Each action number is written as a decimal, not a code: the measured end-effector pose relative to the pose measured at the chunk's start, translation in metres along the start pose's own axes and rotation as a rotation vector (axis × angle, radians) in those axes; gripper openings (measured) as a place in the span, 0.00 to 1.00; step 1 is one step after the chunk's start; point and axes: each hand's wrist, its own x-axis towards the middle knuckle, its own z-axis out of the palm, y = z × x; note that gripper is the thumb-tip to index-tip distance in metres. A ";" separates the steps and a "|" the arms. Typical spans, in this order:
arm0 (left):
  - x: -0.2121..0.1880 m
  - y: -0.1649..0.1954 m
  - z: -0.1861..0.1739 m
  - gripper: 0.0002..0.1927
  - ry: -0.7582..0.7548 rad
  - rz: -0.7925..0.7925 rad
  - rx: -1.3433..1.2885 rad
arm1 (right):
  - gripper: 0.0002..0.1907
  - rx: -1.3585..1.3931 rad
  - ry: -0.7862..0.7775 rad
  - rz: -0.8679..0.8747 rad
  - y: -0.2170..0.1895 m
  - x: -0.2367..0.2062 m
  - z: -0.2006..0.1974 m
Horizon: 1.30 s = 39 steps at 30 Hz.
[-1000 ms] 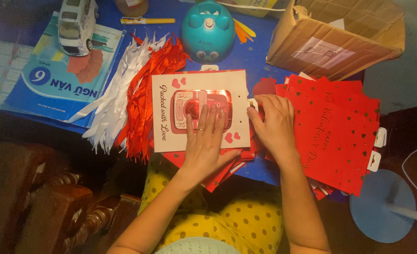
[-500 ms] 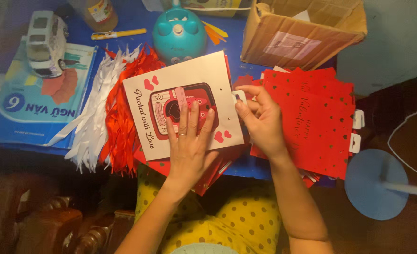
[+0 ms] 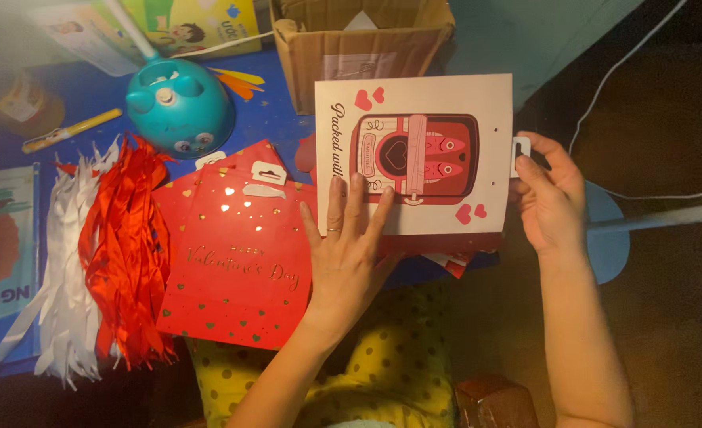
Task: The person assembles red Valentine's Day gift bags by threading red and white ribbons through the handle slots and tying them. They handle multiple flat bags, fold them into shape, and stack the finished bags on the table.
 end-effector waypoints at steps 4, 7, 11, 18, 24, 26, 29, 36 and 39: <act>0.006 0.014 0.018 0.50 -0.097 -0.052 0.021 | 0.20 -0.163 0.070 -0.007 0.018 -0.009 -0.023; 0.007 0.021 0.032 0.50 -0.120 -0.022 0.022 | 0.21 -0.483 0.094 -0.166 0.030 -0.014 -0.020; 0.004 0.021 0.042 0.50 -0.148 0.042 -0.042 | 0.17 -0.837 0.039 -0.343 0.034 -0.029 0.001; -0.003 0.010 0.032 0.51 -0.106 -0.015 -0.144 | 0.15 -1.194 -0.111 -0.560 0.033 -0.035 0.061; -0.017 -0.017 0.013 0.49 -0.062 -0.087 -0.086 | 0.11 -1.164 -0.282 -0.620 0.048 -0.030 0.110; -0.025 -0.029 0.009 0.47 -0.037 -0.121 -0.085 | 0.11 -1.161 -0.371 -0.638 0.056 -0.026 0.126; -0.037 -0.042 0.007 0.47 -0.022 -0.174 -0.083 | 0.11 -1.135 -0.483 -0.686 0.069 -0.017 0.153; -0.067 -0.068 -0.002 0.43 -0.003 -0.182 -0.011 | 0.14 -1.169 -0.526 -0.749 0.106 -0.003 0.203; -0.079 -0.081 -0.010 0.40 0.034 -0.143 -0.007 | 0.15 -1.161 -0.523 -0.724 0.113 -0.010 0.204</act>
